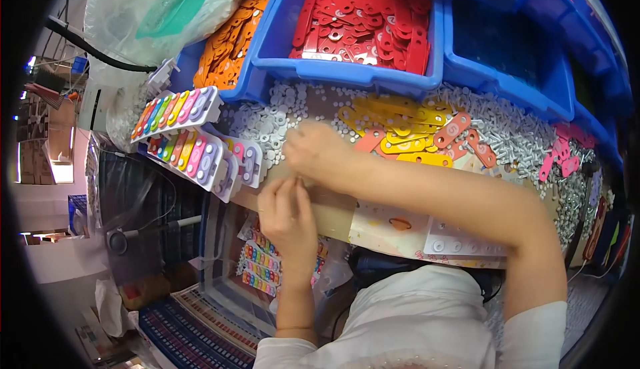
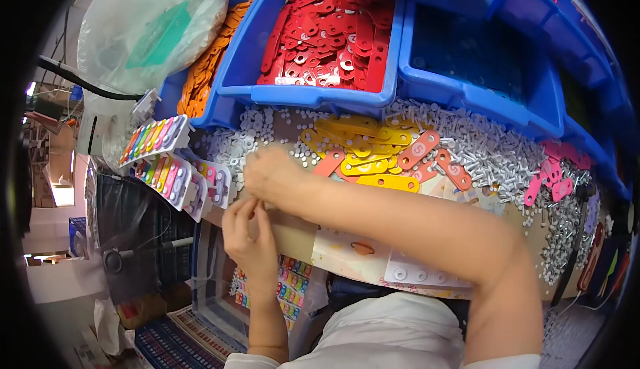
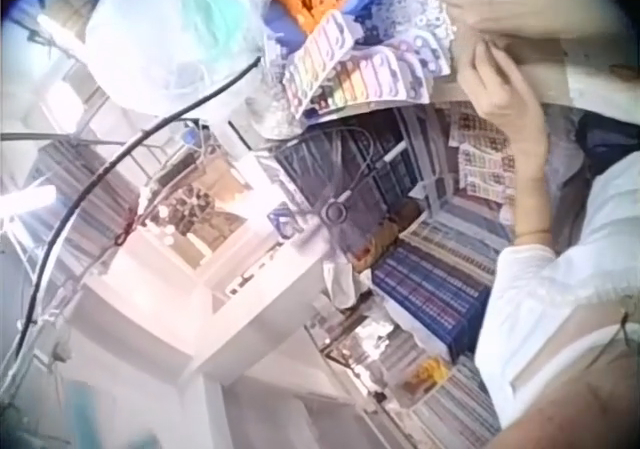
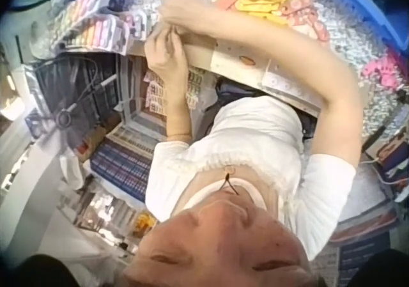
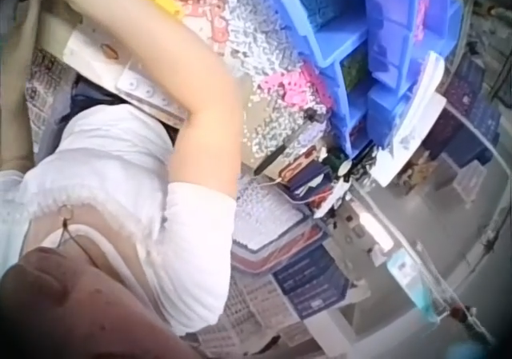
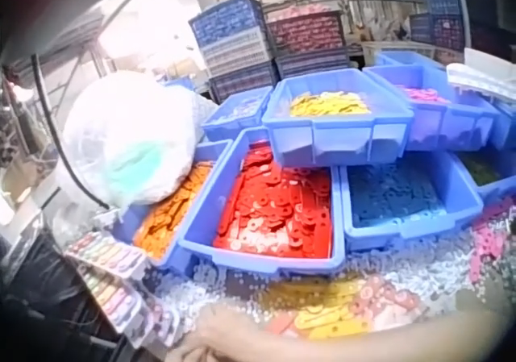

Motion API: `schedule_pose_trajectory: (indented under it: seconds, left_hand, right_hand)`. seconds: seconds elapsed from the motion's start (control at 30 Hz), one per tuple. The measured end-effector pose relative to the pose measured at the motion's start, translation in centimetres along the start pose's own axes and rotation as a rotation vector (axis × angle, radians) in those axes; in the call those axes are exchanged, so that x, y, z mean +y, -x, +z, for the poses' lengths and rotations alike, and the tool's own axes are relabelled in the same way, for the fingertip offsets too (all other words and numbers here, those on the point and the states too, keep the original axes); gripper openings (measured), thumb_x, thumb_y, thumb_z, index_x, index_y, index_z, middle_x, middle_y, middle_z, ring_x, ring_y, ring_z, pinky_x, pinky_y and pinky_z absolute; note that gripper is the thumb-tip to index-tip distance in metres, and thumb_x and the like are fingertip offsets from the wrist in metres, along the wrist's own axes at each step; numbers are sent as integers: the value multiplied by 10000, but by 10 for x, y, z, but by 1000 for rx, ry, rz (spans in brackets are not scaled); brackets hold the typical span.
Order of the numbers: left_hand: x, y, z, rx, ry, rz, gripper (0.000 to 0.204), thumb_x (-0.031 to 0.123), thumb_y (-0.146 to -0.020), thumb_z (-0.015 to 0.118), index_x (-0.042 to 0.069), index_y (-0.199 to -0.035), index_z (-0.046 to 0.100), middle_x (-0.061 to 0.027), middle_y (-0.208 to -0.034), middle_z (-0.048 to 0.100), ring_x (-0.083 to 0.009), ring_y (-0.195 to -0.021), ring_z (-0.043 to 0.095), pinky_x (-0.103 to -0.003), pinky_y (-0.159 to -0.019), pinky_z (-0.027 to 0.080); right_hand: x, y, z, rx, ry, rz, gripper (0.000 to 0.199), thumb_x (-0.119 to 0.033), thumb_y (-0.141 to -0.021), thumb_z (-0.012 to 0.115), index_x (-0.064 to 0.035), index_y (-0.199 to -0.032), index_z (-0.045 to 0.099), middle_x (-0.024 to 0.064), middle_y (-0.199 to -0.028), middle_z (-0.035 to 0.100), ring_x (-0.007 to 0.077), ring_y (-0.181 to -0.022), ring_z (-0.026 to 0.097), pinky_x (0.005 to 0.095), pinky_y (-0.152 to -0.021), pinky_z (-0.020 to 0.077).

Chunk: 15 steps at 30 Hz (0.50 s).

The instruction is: Assembling toy xylophones by placing colored keys onto a plastic base and securing them with pins and a mallet.

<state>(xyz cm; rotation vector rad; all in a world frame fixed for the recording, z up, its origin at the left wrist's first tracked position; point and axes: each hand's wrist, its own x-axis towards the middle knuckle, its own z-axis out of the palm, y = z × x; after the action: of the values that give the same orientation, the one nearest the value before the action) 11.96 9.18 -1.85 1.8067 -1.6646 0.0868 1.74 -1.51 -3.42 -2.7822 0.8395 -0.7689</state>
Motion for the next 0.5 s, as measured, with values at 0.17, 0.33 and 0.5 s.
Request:
schedule_pose_trajectory:
  seconds: [0.17, 0.33, 0.5]
  left_hand:
    - [6, 4, 10, -182, 82, 229, 144, 10, -799, 695, 14, -938, 662, -132, -928, 629, -311, -854, 599, -401, -751, 484]
    - [36, 2, 20, -297, 249, 378, 180, -8, -778, 705, 19, -953, 675, -115, -908, 638, -287, -828, 608, -370, -717, 486]
    - [98, 21, 15, -551, 614, 486, 211, -19, -754, 719, 12, -957, 673, -124, -943, 649, -265, -829, 629, -340, -704, 505]
  right_hand:
    - [7, 78, -91, 152, -225, 427, 125, -21, -788, 629, -8, -900, 575, 105, -854, 626, 271, -753, 643, 369, -664, 527]
    - [-7, 182, -172, 241, -215, 806, 129, 23, -814, 626, 8, -941, 632, 110, -872, 643, 199, -743, 637, 321, -657, 503]
    - [-56, 259, -211, 151, -228, 1203, 120, 35, -815, 636, 4, -929, 660, 101, -871, 638, 194, -779, 626, 296, -673, 491]
